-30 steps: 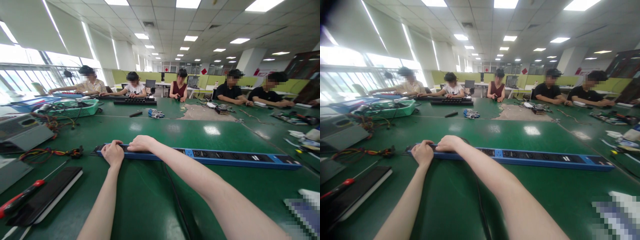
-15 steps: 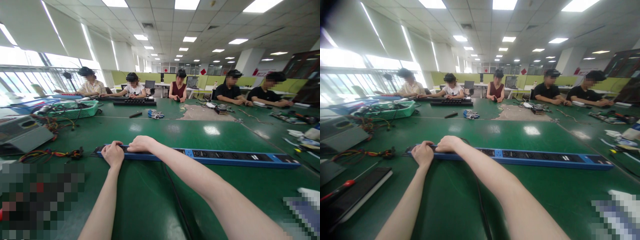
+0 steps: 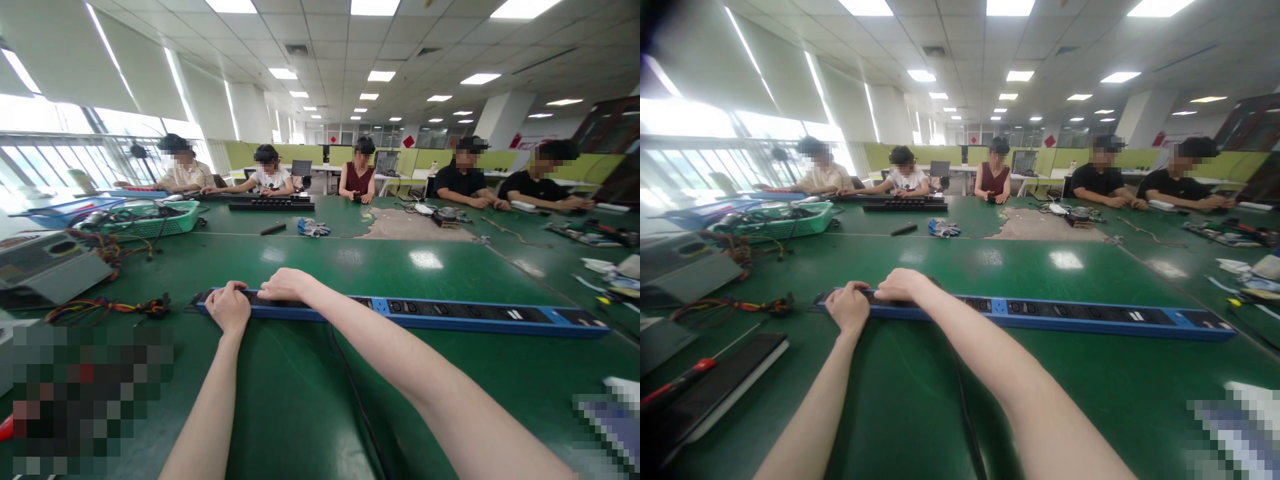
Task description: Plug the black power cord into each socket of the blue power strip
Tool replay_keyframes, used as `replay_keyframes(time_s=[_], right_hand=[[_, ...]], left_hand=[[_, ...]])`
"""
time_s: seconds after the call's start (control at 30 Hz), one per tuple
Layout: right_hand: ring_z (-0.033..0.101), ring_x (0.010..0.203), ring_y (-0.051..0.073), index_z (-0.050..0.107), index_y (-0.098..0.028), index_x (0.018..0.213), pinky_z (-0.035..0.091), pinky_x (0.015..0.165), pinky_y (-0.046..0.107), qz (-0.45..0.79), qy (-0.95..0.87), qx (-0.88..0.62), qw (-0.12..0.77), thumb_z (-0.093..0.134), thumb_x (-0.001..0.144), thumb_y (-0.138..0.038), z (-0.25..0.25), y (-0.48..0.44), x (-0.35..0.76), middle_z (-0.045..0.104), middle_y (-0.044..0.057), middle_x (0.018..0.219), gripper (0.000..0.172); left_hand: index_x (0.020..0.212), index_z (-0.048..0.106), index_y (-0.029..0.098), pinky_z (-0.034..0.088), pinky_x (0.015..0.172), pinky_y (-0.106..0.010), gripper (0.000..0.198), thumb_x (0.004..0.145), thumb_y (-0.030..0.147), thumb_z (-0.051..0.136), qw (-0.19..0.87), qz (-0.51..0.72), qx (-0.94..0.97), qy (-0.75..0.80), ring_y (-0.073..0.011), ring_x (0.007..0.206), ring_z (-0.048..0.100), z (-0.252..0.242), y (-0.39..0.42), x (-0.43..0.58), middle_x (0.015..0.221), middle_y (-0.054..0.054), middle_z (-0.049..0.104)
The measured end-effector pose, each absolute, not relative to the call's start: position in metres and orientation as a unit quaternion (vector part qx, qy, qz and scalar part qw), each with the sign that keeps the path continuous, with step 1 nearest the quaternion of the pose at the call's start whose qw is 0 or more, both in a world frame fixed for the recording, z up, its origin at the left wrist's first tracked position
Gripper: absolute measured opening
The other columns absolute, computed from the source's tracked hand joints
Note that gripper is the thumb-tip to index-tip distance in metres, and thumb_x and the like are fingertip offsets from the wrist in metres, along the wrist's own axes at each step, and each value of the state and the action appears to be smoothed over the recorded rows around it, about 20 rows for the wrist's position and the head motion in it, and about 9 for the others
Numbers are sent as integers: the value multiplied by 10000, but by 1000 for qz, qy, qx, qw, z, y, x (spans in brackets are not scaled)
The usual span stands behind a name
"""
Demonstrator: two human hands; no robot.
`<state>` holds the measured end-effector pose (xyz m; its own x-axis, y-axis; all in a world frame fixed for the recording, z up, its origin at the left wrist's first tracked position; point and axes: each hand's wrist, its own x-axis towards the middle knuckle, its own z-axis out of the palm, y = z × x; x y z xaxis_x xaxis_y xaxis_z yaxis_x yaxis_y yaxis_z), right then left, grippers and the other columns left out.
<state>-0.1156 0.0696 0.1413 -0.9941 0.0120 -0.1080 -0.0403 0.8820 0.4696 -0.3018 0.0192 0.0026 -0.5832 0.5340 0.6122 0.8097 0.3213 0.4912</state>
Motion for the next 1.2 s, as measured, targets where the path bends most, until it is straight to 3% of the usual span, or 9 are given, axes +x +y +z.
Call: replay_keyframes(time_s=[0.23, 0.5, 1.07, 1.2], right_hand=[[709, 934, 204, 615, -162, 1092, 515, 695, 326, 259, 965, -30, 31, 385, 1020, -174, 136, 62, -116, 712, 109, 1070, 241], [690, 935, 175, 594, -197, 1119, 481, 648, 270, 245, 966, 78, -13, 440, 999, -164, 180, 87, -79, 696, 71, 1074, 198], [694, 913, 198, 603, -197, 1076, 502, 629, 302, 267, 963, -29, 13, 450, 1002, -202, 133, 74, -70, 701, 53, 1049, 170], [696, 917, 204, 601, -192, 1088, 510, 635, 310, 267, 963, -27, 1, 440, 1003, -193, 126, 73, -70, 702, 57, 1046, 182]], left_hand=[[940, 706, 231, 259, 1048, -449, 326, 924, 161, 388, 170, -404, -425, -792, -282, 1015, 568, 3, 19, -303, 895, -94, 669], [930, 702, 239, 260, 1055, -444, 327, 915, 154, 386, 176, -408, -431, -785, -272, 997, 571, 3, 19, -301, 867, -83, 666], [929, 705, 226, 301, 1046, -455, 328, 920, 177, 381, 191, -406, -439, -779, -280, 955, 582, 7, 14, -299, 858, -85, 667], [973, 707, 231, 309, 1065, -436, 285, 907, 198, 432, 199, -404, -463, -763, -283, 1038, 582, 13, 11, -287, 919, -83, 689]])
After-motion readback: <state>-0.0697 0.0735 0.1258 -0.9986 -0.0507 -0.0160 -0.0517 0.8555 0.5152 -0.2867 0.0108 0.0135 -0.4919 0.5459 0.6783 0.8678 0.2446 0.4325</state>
